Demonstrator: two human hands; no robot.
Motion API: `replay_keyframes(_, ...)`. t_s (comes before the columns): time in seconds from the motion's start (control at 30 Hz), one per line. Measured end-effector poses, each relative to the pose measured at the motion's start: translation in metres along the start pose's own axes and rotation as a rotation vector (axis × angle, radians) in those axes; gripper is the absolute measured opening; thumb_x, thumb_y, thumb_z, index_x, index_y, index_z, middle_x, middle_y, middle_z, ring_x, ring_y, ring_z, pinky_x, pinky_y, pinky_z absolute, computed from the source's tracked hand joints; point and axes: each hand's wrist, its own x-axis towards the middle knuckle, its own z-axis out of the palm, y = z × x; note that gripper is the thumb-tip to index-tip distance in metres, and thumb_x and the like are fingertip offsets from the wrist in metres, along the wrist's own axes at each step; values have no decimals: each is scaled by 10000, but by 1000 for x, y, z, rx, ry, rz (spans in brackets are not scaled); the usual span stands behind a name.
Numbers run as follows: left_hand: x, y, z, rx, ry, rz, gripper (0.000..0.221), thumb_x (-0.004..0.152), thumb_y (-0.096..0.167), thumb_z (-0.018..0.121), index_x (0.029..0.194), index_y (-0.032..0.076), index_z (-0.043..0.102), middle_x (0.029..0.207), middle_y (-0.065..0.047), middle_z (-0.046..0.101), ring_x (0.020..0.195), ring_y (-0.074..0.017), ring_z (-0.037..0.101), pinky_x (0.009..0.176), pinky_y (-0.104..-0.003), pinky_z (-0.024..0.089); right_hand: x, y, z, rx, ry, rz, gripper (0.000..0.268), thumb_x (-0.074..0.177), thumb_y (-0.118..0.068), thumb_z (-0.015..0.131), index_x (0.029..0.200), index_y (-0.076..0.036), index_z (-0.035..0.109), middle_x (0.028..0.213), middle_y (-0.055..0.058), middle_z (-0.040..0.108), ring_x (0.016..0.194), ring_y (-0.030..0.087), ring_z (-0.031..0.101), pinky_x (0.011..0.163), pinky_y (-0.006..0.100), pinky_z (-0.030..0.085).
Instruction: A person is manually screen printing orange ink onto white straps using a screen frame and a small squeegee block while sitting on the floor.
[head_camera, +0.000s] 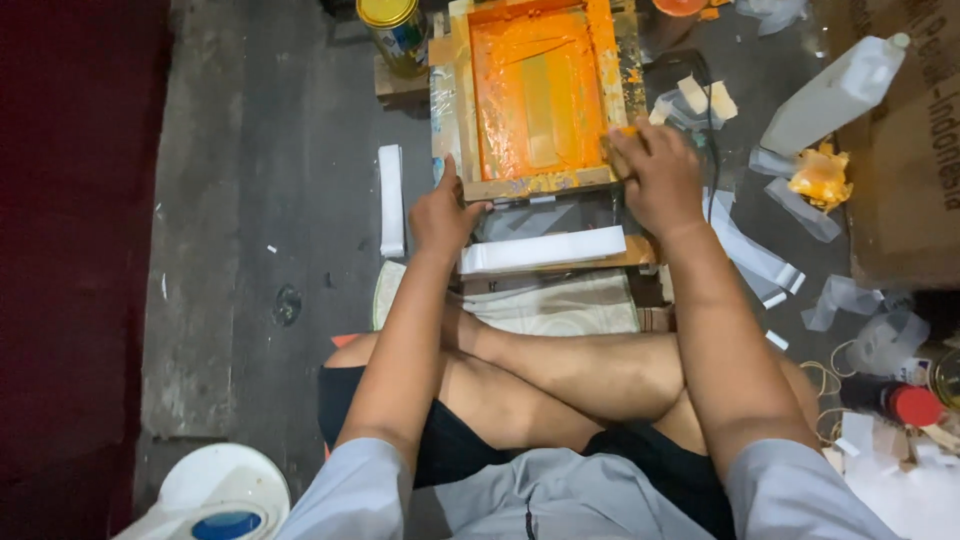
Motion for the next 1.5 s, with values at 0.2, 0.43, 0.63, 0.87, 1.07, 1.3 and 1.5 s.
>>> replay_keyframes(0.2,-4,-2,8,25,58,-52,959,793,438,888,1574,135,421,1263,-82,751,1147,-363,710,966,-515,543,9,-13,-26,100,-243,22,657,918,-482,713,1533,-309,559,1555,153,494,1472,388,363,1113,612,344)
replay_keyframes(0.43,-6,-6,14,48,103,-90,1004,782,540,876,1586,167,404,1239,-58,764,1122,-352,725,974,-488,540,6,-16,-10,90,-86,-36,722,765,-275,893,1450,-222,669,1475,162,563,1409,361,410,1100,596,312)
replay_keyframes(0.63,-18,5,11,-76,165,-145,917,821,517,855,1553,138,455,1222,-95,768,1135,-363,721,989,-490,541,0,-15,1,139,241,-93,490,820,-105,923,1285,-174,787,1316,123,652,1314,340,519,1109,596,325)
replay_keyframes(0.87,-34,26,11,-107,300,-177,757,724,699,884,1116,173,506,961,-27,699,963,-283,745,826,-456,583,4,-29,-24,129,361,-43,500,795,-152,1010,1246,-164,796,1282,86,648,1296,322,509,1093,585,343)
replay_keyframes(1.07,-42,69,42,109,214,351,193,809,198,779,965,88,755,888,-75,714,783,-309,652,708,-426,506,10,-42,-35,81,458,40,620,850,-167,988,1385,-124,677,1450,122,557,1374,364,439,1117,544,374)
replay_keyframes(1.3,-13,78,68,418,53,474,388,857,138,618,1231,64,690,1267,-84,711,1071,-327,667,845,-423,548,12,-39,-31,36,427,101,732,938,-246,1009,1522,-181,571,1577,133,393,1462,395,335,1209,581,319)
replay_keyframes(1.5,-13,66,72,532,39,568,164,852,117,608,975,68,705,945,-135,724,759,-341,693,665,-426,553,13,-37,-32,60,425,93,761,883,-242,1027,1502,-162,593,1566,150,412,1448,405,343,1193,580,317)
